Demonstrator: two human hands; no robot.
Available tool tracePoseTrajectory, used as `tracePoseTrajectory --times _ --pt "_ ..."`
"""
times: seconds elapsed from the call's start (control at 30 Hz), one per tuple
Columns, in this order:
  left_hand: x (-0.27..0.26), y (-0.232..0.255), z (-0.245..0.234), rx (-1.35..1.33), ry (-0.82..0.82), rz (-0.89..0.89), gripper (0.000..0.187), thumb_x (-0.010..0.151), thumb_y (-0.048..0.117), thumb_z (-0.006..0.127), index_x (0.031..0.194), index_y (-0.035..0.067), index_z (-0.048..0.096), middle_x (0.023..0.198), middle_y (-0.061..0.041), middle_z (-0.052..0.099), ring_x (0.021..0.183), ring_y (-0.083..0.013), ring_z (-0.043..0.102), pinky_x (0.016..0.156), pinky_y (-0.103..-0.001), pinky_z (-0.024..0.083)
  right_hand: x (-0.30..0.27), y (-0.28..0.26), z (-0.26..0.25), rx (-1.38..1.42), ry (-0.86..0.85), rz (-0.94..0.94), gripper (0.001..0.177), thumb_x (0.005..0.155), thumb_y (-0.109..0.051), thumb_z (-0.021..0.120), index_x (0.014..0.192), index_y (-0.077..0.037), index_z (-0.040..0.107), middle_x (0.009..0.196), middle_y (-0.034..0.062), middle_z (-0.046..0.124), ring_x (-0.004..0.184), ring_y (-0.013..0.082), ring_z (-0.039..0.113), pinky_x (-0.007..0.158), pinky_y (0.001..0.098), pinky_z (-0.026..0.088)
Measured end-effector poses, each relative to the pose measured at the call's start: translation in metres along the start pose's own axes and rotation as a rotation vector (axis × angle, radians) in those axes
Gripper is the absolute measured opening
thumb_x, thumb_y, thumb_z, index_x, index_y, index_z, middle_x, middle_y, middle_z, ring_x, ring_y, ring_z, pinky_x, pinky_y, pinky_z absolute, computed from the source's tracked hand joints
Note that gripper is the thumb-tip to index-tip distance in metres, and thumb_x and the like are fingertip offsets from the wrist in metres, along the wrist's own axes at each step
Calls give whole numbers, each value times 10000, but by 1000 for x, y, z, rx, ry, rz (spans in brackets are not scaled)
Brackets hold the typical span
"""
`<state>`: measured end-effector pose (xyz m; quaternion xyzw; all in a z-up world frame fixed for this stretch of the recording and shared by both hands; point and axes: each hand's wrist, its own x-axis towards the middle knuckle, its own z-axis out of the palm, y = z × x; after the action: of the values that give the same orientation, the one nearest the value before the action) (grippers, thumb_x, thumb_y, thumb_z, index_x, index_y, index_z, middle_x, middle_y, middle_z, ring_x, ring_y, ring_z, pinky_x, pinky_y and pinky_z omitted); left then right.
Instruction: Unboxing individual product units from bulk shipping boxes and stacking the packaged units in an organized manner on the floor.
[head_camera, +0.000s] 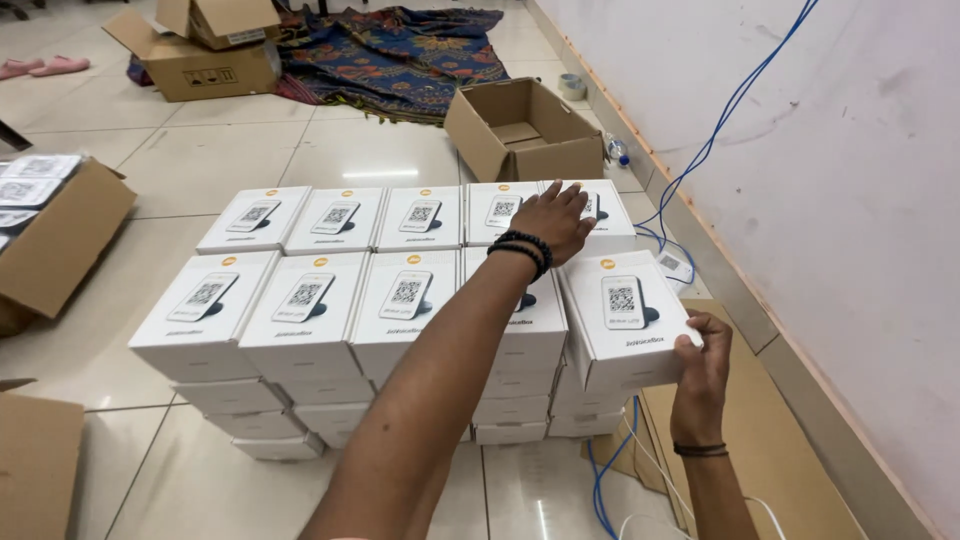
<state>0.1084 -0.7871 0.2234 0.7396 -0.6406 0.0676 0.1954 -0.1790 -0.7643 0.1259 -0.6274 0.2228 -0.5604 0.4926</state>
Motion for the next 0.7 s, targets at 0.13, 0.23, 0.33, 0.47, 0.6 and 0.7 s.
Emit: tracePoseTrajectory --times 0.13,0.23,0.33,0.47,0.6,0.7 --pt "14 -8 12 47 -196 -68 561 1021 448 350 1448 112 490 1581 -88 398 1457 -267 338 1178 -524 247 3 14 0 -317 -69 -80 553 1041 -437 533 1420 -51 421 1371 101 475 1260 206 465 1116 367 368" --pt "2 -9 8 82 -276 -79 497 1057 424 343 1360 104 573 1449 -95 532 1386 -245 481 1208 -518 289 11 33 2 -433 -177 -124 749 974 -508 572 1516 -57 319 1471 157 444 1323 257 498 1091 413 423" --pt "-2 -13 10 104 -221 -62 458 1055 389 354 1283 95 620 1325 -99 610 1308 -251 553 1191 -540 299 21 44 14 -405 -229 -78 802 934 -460 660 1540 -82 296 1474 187 478 1305 295 537 1074 428 466" --pt "-1 -20 25 96 -221 -75 453 1034 356 356 1327 107 597 1387 -77 572 1351 -247 501 1180 -563 293 21 33 18 -414 -239 60 857 912 -426 674 1582 -116 239 1468 196 498 1307 297 546 1053 434 489" --pt "-25 -29 40 -5 -98 1 528 1015 363 380 1454 93 493 1541 -98 441 1443 -272 367 1178 -545 260 4 10 15 -370 -204 73 915 919 -377 666 1600 -93 125 1524 223 392 1398 314 418 1017 461 489" --pt "-111 -7 3 -142 -19 53 559 1033 363 456 1478 25 466 1558 -175 441 1469 -311 378 1204 -475 300 -33 -23 16 -482 -15 59 859 921 -318 677 1586 -71 192 1506 214 428 1393 327 436 1016 475 489"
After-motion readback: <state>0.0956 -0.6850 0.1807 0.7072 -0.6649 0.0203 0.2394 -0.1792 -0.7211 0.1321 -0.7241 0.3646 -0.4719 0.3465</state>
